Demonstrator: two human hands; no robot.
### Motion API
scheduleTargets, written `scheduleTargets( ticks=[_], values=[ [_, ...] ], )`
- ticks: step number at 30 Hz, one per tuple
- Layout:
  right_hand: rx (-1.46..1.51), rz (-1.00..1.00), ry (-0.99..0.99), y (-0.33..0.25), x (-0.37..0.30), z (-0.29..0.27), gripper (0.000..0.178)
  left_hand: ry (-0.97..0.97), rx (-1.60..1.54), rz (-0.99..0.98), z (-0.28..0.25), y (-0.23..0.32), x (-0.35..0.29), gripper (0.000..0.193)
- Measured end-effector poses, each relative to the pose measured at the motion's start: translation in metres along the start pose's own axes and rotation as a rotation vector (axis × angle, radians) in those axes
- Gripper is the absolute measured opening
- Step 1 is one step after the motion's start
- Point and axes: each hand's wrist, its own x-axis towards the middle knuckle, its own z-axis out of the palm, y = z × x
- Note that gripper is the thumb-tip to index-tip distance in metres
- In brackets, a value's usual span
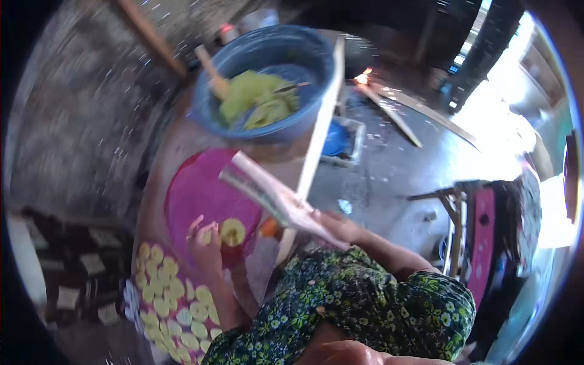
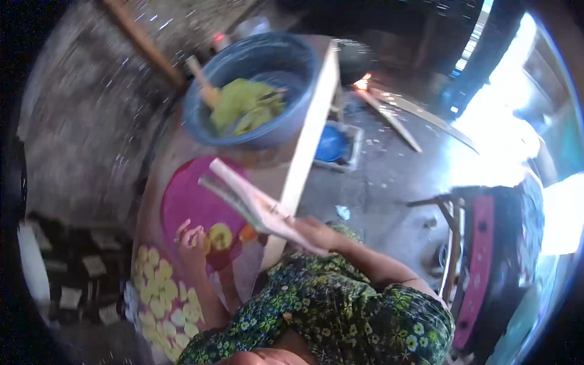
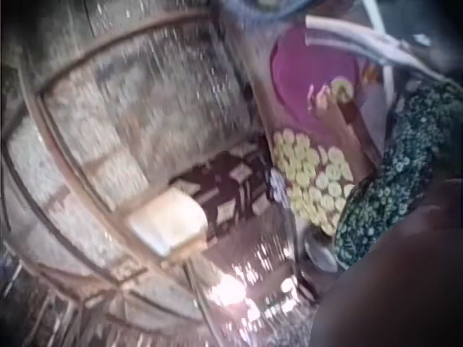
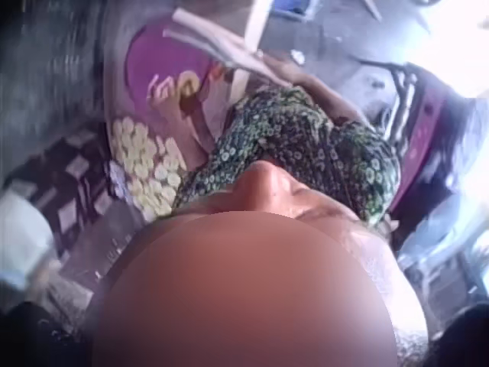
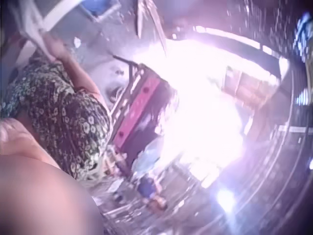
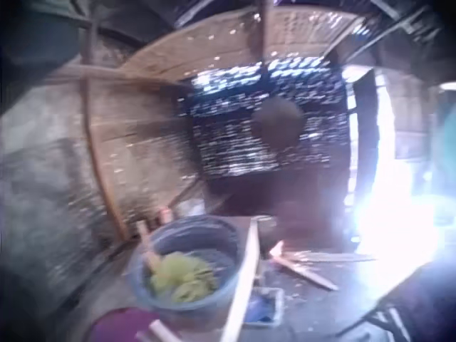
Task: The person uses a piping bag to squeeze yellow dough onto a pink mat, forming spiral shapes. They repeatedly scoop dough from a metal bowl into the bag and pipe it onto the mat, arranging the spirals in rows.
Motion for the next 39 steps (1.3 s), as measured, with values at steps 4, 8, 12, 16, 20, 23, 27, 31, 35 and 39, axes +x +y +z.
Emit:
scheduleTargets(
  ticks=[4,8,12,16,20,23,27,31,35,39],
  values=[
    [0.226,0.018,0.096,0.007,-0.062,0.009,0.045,-0.155,-0.421,0.108,0.055,0.03,0.018,0.008],
    [0.214,-0.098,0.271,0.037,-0.12,-0.01,0.043,-0.244,-0.527,0.323,0.109,0.09,0.01,0.015],
    [0.328,-0.176,0.407,0.058,-0.157,-0.039,0.032,-0.365,-0.583,0.437,0.158,0.142,-0.016,0.013],
    [0.454,-0.134,0.607,0.081,-0.172,-0.08,0.029,-0.528,-0.629,0.482,0.202,0.181,-0.048,0.007],
    [0.464,-0.177,0.701,0.074,-0.183,-0.139,0.031,-0.735,-0.462,0.552,0.273,0.21,-0.067,0.015],
    [0.428,-0.166,0.76,0.05,-0.19,-0.196,0.033,-0.871,-0.129,0.666,0.338,0.227,-0.069,0.03],
    [0.395,-0.207,0.825,0.006,-0.201,-0.282,0.034,-1.006,0.122,0.594,0.446,0.157,-0.093,0.044],
    [0.462,-0.305,0.896,-0.032,-0.214,-0.367,0.033,-1.145,0.129,0.342,0.494,0.081,-0.078,0.033],
    [0.544,-0.368,0.96,-0.068,-0.216,-0.439,0.031,-1.237,0.22,-0.072,0.52,0.127,-0.044,0.031],
    [0.633,-0.395,0.98,-0.086,-0.203,-0.518,0.03,-1.281,0.193,-0.129,0.596,0.207,0.005,0.03]
  ],
)
